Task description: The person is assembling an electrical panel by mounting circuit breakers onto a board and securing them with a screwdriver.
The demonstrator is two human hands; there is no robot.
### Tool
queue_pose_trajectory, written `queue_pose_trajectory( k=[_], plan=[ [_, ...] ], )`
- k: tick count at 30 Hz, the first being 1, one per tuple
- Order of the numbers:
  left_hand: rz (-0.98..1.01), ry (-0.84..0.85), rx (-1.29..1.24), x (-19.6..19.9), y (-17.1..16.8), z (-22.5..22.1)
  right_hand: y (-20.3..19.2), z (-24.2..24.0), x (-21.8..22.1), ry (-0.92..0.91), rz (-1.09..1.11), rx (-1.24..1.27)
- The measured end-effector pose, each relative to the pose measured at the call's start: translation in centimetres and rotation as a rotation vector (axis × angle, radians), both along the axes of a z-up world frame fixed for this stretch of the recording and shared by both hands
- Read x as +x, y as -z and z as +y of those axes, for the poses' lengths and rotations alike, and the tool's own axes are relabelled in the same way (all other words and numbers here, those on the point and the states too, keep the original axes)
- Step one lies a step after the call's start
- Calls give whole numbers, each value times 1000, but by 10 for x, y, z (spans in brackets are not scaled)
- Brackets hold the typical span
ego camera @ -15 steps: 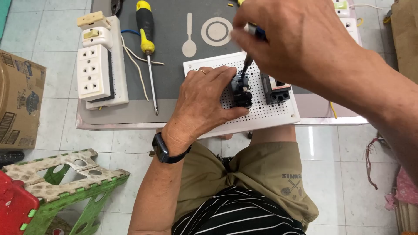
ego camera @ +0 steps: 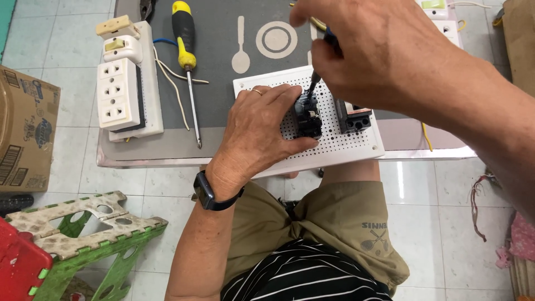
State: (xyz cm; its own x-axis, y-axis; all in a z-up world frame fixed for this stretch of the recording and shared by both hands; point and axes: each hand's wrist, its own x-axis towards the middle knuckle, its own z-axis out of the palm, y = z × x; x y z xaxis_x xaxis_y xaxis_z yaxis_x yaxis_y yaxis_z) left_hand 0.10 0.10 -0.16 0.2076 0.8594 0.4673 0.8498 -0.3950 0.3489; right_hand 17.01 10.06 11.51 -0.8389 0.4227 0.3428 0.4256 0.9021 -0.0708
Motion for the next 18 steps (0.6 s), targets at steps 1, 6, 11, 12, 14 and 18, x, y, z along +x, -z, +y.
queue_pose_trajectory(
  k=[1,6,11,12,14,18],
  plan=[
    [1,-1,-2,0,0,0,1,1,0,-1,1,-2],
    [10,13,8,0,-2,1,7,8,-1,30,28,51],
    [11,4,-4,-1,-1,1,-6,0,-7,5,-37,-51],
    [3,12,-22,-1,-2,1,-9,-1,-7,-6,-50,-99],
    [8,13,-12,-1,-3,1,-6,1,-4,62,-91,-7],
    [22,3,-42,-1,-3,1,-5,-1,-1,94,-98,10]
  ],
)
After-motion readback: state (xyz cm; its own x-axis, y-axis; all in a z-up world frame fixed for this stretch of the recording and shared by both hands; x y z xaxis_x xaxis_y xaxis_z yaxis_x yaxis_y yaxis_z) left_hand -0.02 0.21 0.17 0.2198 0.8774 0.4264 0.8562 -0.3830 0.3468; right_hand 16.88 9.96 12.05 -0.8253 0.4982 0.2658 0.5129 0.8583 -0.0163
